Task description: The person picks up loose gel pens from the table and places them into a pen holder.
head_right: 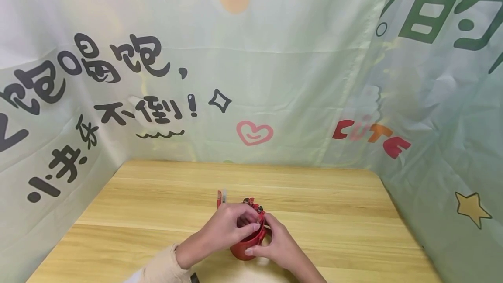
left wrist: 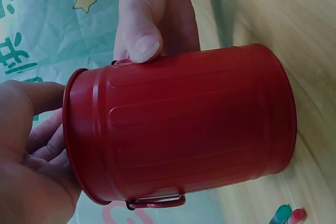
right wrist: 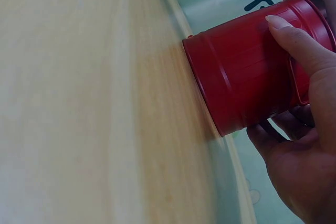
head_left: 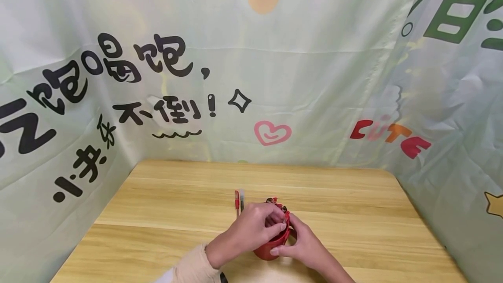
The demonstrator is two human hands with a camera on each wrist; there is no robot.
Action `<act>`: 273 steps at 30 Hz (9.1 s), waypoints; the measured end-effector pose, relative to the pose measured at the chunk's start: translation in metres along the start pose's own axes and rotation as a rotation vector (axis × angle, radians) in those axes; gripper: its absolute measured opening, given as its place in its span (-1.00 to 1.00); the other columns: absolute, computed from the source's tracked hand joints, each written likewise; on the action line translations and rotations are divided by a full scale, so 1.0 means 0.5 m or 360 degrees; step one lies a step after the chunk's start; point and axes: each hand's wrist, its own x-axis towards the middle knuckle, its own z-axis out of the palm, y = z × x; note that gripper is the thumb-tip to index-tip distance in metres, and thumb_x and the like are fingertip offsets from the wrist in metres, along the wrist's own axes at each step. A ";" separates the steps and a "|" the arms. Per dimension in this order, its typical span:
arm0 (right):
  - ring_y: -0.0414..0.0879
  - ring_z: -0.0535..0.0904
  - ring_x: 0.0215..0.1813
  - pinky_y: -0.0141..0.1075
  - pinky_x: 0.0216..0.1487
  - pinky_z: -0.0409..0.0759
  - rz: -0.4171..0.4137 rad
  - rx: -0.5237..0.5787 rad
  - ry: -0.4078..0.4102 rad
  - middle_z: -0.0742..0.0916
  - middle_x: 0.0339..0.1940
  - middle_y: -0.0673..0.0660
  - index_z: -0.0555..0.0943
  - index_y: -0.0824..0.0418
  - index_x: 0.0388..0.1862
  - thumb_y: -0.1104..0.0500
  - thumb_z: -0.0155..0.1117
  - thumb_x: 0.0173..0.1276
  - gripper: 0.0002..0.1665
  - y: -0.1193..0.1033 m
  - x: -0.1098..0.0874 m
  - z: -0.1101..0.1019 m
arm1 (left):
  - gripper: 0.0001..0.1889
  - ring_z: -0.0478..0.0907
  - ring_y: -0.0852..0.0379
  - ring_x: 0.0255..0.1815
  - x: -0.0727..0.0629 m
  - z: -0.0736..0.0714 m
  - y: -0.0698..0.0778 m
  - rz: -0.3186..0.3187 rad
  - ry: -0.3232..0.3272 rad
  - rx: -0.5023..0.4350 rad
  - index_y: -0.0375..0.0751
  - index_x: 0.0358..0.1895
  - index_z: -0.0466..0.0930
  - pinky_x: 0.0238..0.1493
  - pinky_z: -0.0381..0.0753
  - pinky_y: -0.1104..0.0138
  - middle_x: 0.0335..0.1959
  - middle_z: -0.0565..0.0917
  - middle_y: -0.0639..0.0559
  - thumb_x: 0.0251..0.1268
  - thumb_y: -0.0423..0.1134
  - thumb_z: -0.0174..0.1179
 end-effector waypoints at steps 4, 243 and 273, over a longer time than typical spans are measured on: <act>-0.28 0.53 0.37 -0.49 0.36 0.49 0.0004 0.0012 0.0001 0.60 0.43 0.00 0.38 -0.14 0.50 0.00 0.67 0.12 0.00 0.000 0.001 0.001 | -0.91 0.65 0.52 -0.31 -0.001 0.003 0.001 -0.0028 -0.0018 0.0049 -0.19 -0.18 0.72 -0.28 0.60 0.70 -0.32 0.82 0.02 0.30 -0.33 0.41; -0.27 0.53 0.39 -0.44 0.38 0.51 -0.0029 -0.0033 0.0015 0.63 0.40 -0.01 0.38 -0.12 0.50 -0.04 0.69 0.08 0.03 0.000 0.002 0.001 | -0.84 0.64 0.28 -0.29 0.029 -0.102 0.082 0.0255 0.0572 0.0504 -0.18 -0.04 0.70 -0.28 0.67 0.55 -0.24 0.72 0.08 0.37 -0.33 0.34; -0.24 0.54 0.38 -0.44 0.39 0.49 -0.0015 0.0033 -0.0028 0.59 0.41 -0.18 0.36 -0.28 0.49 -0.01 0.68 0.11 0.01 -0.008 0.003 -0.001 | -0.84 0.63 0.39 -0.30 0.008 -0.056 0.064 0.0350 0.0207 0.0048 -0.23 -0.02 0.66 -0.23 0.63 0.66 -0.19 0.73 0.02 0.39 -0.38 0.29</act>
